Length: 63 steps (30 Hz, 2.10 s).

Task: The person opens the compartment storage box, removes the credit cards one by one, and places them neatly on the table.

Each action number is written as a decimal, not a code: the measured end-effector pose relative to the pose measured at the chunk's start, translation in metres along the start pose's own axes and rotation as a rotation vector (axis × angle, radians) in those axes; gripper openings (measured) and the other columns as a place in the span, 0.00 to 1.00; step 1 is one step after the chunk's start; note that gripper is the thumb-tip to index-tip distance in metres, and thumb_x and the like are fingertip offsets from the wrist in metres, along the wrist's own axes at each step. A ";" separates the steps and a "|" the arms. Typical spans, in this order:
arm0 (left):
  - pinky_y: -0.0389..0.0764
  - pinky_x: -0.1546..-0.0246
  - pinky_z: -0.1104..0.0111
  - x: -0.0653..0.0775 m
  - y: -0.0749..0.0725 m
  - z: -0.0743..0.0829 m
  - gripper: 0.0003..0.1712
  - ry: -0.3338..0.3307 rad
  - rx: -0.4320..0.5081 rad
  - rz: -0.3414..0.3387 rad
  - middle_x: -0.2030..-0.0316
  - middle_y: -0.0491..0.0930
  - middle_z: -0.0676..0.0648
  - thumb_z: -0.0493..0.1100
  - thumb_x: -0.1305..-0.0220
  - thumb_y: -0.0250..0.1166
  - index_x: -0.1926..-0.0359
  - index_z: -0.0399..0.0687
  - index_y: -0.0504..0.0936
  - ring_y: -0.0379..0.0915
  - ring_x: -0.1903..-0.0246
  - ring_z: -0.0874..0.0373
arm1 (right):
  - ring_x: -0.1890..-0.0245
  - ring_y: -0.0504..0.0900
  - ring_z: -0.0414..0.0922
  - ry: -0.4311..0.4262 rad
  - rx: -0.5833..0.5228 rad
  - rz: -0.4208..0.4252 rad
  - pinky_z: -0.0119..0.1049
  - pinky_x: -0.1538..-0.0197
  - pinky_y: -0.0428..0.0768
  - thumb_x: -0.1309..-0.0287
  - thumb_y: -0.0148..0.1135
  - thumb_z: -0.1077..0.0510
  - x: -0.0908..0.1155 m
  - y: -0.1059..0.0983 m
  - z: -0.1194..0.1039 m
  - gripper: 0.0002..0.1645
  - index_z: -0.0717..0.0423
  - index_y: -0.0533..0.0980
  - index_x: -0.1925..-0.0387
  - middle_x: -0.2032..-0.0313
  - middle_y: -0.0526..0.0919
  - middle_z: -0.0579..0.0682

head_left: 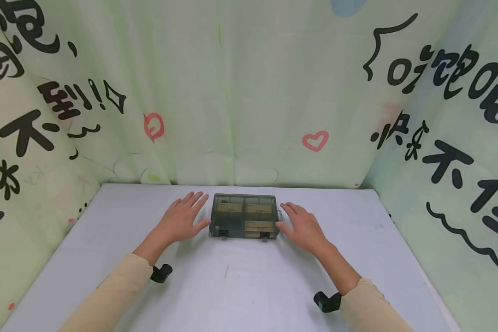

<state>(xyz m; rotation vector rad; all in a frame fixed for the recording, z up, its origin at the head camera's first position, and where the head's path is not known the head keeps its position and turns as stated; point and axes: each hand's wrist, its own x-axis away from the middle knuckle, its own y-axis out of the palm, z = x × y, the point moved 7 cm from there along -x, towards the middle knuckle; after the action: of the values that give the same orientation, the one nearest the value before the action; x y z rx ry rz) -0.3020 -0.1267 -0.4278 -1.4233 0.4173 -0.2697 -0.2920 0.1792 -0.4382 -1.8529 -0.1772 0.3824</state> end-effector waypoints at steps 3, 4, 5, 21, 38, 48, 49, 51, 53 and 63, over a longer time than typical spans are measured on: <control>0.61 0.33 0.42 0.000 0.001 0.001 0.43 0.000 0.010 -0.006 0.27 0.57 0.40 0.63 0.33 0.55 0.25 0.49 0.55 0.52 0.27 0.41 | 0.33 0.67 0.59 -0.005 0.012 0.001 0.63 0.40 0.69 0.35 0.55 0.41 0.000 0.002 -0.002 0.38 0.56 0.63 0.30 0.33 0.68 0.60; 0.61 0.33 0.42 0.000 0.002 0.001 0.43 -0.002 0.012 -0.012 0.27 0.57 0.41 0.63 0.33 0.54 0.25 0.49 0.55 0.52 0.27 0.41 | 0.33 0.67 0.59 -0.006 0.019 0.000 0.63 0.40 0.69 0.35 0.55 0.40 -0.001 0.003 -0.002 0.39 0.56 0.63 0.30 0.33 0.68 0.60; 0.61 0.33 0.42 0.000 0.003 0.002 0.43 -0.002 0.015 -0.015 0.27 0.56 0.41 0.64 0.33 0.54 0.25 0.49 0.55 0.52 0.27 0.41 | 0.33 0.67 0.59 -0.005 0.021 -0.001 0.63 0.40 0.69 0.35 0.55 0.40 -0.001 0.004 -0.003 0.39 0.56 0.63 0.30 0.33 0.68 0.60; 0.61 0.33 0.42 -0.005 0.013 0.006 0.44 -0.016 0.019 -0.054 0.27 0.56 0.41 0.65 0.33 0.53 0.24 0.50 0.53 0.52 0.27 0.41 | 0.33 0.68 0.59 -0.010 0.011 -0.033 0.62 0.39 0.70 0.35 0.56 0.40 -0.003 0.014 -0.013 0.39 0.56 0.64 0.31 0.32 0.67 0.59; 0.66 0.35 0.45 -0.009 0.026 0.012 0.44 -0.037 0.168 -0.131 0.26 0.55 0.40 0.63 0.32 0.54 0.24 0.51 0.50 0.53 0.28 0.41 | 0.31 0.64 0.61 0.033 -0.030 -0.109 0.63 0.36 0.66 0.35 0.54 0.39 -0.006 0.032 -0.013 0.42 0.57 0.58 0.28 0.28 0.59 0.62; 0.69 0.39 0.43 -0.011 0.036 0.009 0.44 -0.090 0.269 -0.201 0.25 0.50 0.40 0.63 0.31 0.53 0.23 0.53 0.47 0.59 0.30 0.41 | 0.29 0.60 0.62 0.049 -0.104 -0.128 0.59 0.32 0.64 0.34 0.53 0.40 -0.005 0.036 -0.012 0.44 0.60 0.55 0.27 0.28 0.57 0.64; 0.69 0.39 0.43 -0.011 0.038 0.009 0.44 -0.091 0.275 -0.206 0.25 0.50 0.40 0.63 0.31 0.53 0.23 0.53 0.47 0.59 0.31 0.40 | 0.29 0.59 0.62 0.052 -0.113 -0.129 0.59 0.32 0.63 0.33 0.53 0.40 -0.005 0.037 -0.011 0.44 0.60 0.54 0.27 0.28 0.57 0.64; 0.69 0.39 0.43 -0.012 0.040 0.009 0.44 -0.093 0.285 -0.213 0.25 0.50 0.40 0.63 0.31 0.53 0.23 0.54 0.47 0.60 0.31 0.40 | 0.29 0.60 0.61 0.060 -0.135 -0.130 0.58 0.32 0.64 0.33 0.53 0.40 -0.005 0.038 -0.010 0.44 0.60 0.54 0.27 0.27 0.56 0.63; 0.69 0.39 0.42 -0.013 0.041 0.008 0.44 -0.093 0.294 -0.217 0.25 0.50 0.40 0.63 0.31 0.53 0.23 0.54 0.47 0.61 0.32 0.39 | 0.29 0.60 0.61 0.068 -0.155 -0.132 0.58 0.32 0.64 0.33 0.53 0.40 -0.005 0.040 -0.010 0.45 0.60 0.53 0.26 0.27 0.56 0.62; 0.63 0.34 0.43 -0.015 0.045 0.008 0.46 -0.119 0.371 -0.251 0.25 0.50 0.40 0.62 0.32 0.55 0.23 0.55 0.45 0.57 0.29 0.40 | 0.26 0.53 0.61 0.136 -0.310 -0.169 0.61 0.30 0.60 0.33 0.54 0.43 -0.003 0.044 -0.011 0.46 0.58 0.48 0.25 0.25 0.48 0.61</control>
<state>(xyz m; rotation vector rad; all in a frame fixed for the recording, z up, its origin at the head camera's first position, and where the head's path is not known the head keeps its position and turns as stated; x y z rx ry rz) -0.3149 -0.1070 -0.4699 -1.1172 0.0822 -0.4392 -0.2942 0.1552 -0.4762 -2.1422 -0.3119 0.1141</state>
